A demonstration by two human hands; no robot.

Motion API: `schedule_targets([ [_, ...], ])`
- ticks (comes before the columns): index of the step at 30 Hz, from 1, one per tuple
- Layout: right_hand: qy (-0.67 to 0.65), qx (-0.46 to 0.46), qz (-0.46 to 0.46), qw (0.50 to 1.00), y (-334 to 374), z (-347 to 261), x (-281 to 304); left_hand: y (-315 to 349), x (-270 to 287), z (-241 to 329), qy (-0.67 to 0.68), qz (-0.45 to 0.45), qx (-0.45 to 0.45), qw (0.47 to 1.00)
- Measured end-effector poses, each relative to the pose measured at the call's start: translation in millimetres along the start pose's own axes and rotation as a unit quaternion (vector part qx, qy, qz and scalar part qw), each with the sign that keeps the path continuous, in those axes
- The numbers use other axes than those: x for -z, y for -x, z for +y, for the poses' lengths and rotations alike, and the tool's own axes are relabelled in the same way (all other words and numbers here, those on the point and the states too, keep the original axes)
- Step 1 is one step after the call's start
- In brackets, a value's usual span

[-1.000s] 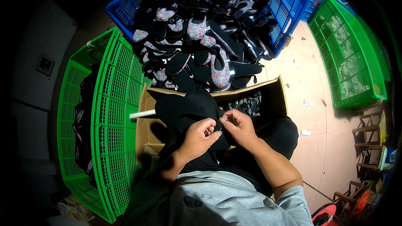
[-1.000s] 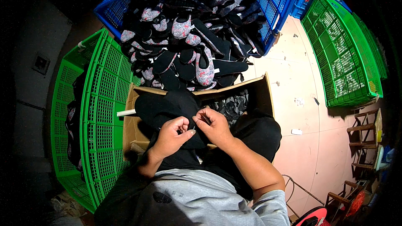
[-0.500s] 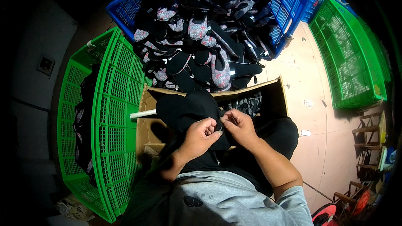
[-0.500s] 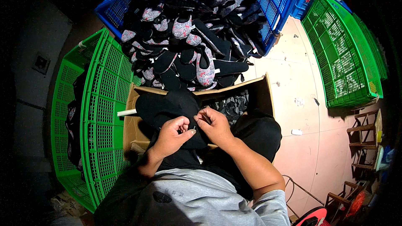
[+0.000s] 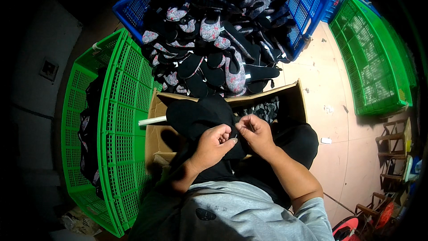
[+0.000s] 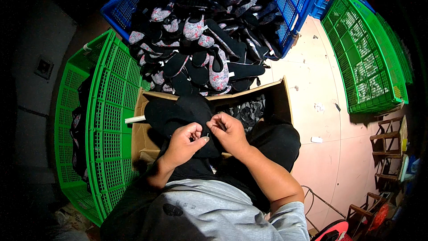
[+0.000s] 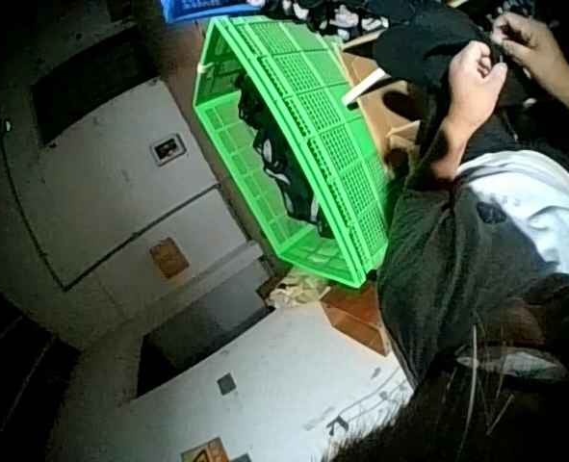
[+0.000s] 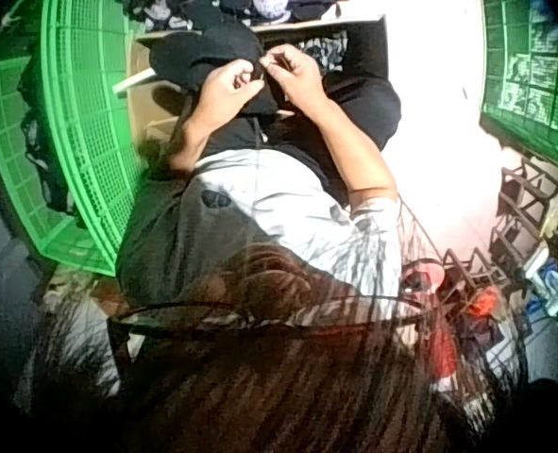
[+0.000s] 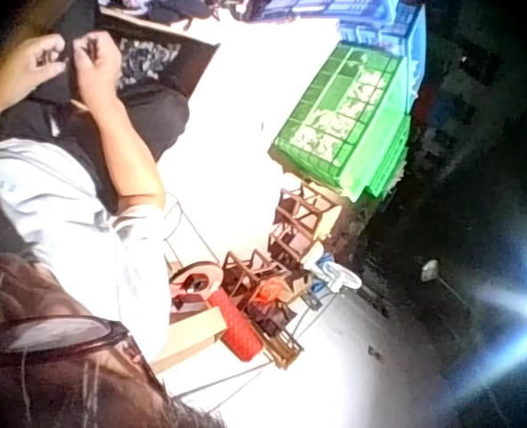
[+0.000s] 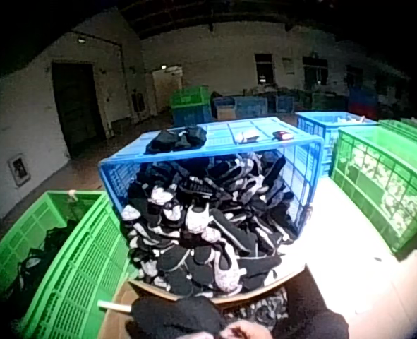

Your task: The person sits on the floor and sews a black slipper using a needle and thread. They pull the thread through the fabric repeatedly to attach a patterned strap to the slipper sole. The person handles the slipper and needle by hand throughout the process.

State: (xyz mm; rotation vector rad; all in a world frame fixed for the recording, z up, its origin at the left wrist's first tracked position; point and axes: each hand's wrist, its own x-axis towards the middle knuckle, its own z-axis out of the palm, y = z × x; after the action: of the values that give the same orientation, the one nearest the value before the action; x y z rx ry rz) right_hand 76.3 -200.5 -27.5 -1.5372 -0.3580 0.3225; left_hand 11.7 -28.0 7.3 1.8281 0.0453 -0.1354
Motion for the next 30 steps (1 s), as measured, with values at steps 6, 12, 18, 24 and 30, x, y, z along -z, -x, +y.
schedule_targets([
  [6,-0.091,-0.103,0.076,0.988,-6.1,-2.7,1.6,0.4,-0.7,0.5,0.007,0.008,0.003,1.0],
  [12,-0.111,-0.099,0.086,0.985,-7.5,0.1,4.1,0.3,-0.5,0.9,-0.005,0.009,0.005,1.0],
  [18,-0.119,-0.103,0.088,0.984,-7.4,0.6,4.6,0.5,-0.5,0.9,-0.002,0.006,0.004,1.0],
  [24,-0.11,-0.076,0.024,0.991,-3.1,-2.0,2.5,0.5,-0.5,0.9,-0.004,0.008,0.001,1.0],
  [30,-0.06,-0.015,-0.04,0.997,0.5,1.8,-0.1,0.1,-0.7,-0.4,-0.007,0.009,-0.008,1.0],
])
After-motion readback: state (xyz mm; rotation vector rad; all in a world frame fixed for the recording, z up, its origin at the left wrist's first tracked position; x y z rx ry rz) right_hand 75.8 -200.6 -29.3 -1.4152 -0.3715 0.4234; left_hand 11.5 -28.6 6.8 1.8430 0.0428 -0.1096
